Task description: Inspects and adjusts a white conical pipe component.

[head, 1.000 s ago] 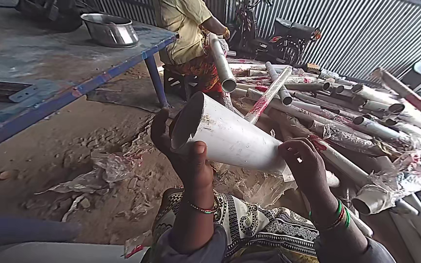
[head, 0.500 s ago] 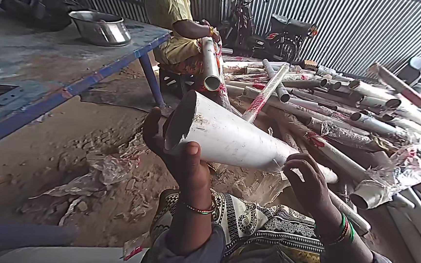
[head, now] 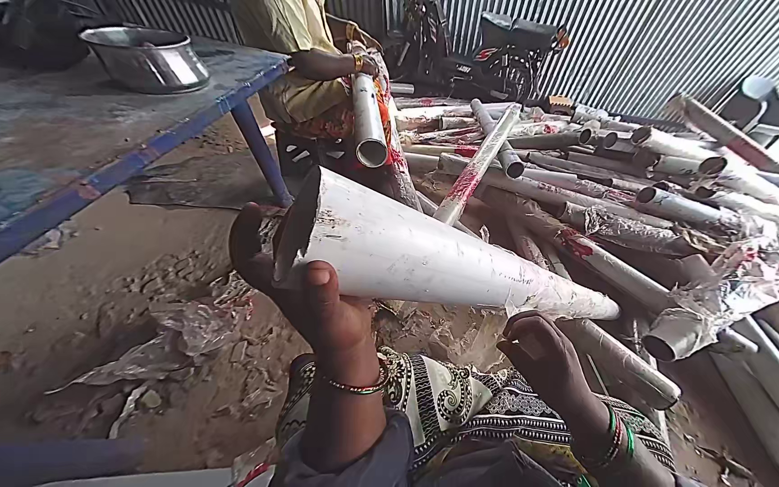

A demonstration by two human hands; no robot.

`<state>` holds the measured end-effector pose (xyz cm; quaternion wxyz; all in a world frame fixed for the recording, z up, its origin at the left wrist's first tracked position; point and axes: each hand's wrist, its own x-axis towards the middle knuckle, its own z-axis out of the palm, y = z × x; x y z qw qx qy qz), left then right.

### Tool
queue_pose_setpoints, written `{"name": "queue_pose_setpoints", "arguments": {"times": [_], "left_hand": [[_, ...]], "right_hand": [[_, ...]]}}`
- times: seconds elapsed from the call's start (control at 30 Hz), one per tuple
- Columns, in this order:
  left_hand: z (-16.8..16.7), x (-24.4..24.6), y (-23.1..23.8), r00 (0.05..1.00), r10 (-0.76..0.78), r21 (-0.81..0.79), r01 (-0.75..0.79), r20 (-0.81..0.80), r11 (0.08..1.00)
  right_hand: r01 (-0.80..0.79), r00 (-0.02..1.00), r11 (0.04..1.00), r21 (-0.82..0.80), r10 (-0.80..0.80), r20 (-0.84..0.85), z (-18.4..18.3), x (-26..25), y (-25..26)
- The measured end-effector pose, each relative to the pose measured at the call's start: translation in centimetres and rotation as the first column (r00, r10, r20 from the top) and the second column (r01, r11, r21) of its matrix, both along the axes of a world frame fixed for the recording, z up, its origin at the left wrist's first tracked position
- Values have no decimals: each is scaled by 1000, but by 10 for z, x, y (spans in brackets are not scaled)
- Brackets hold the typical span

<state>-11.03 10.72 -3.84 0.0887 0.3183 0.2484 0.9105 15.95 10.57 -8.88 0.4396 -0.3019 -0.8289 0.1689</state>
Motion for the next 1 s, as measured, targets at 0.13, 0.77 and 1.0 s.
{"name": "queue_pose_setpoints", "arguments": {"times": [0.13,0.77,1.0], "left_hand": [[-2,-4,0,998,15,1,-15,-56,1000],[4,0,0,998,37,-12,-38,-45,999],[9,6,-2,990,139,7,-139,-38,990]], "right_hand": [[34,997,999,-24,-33,64,-9,-11,-7],[314,900,939,140,-342,272,25,-11,25],[226,959,974,-25,-217,184,13,8,24]]}}
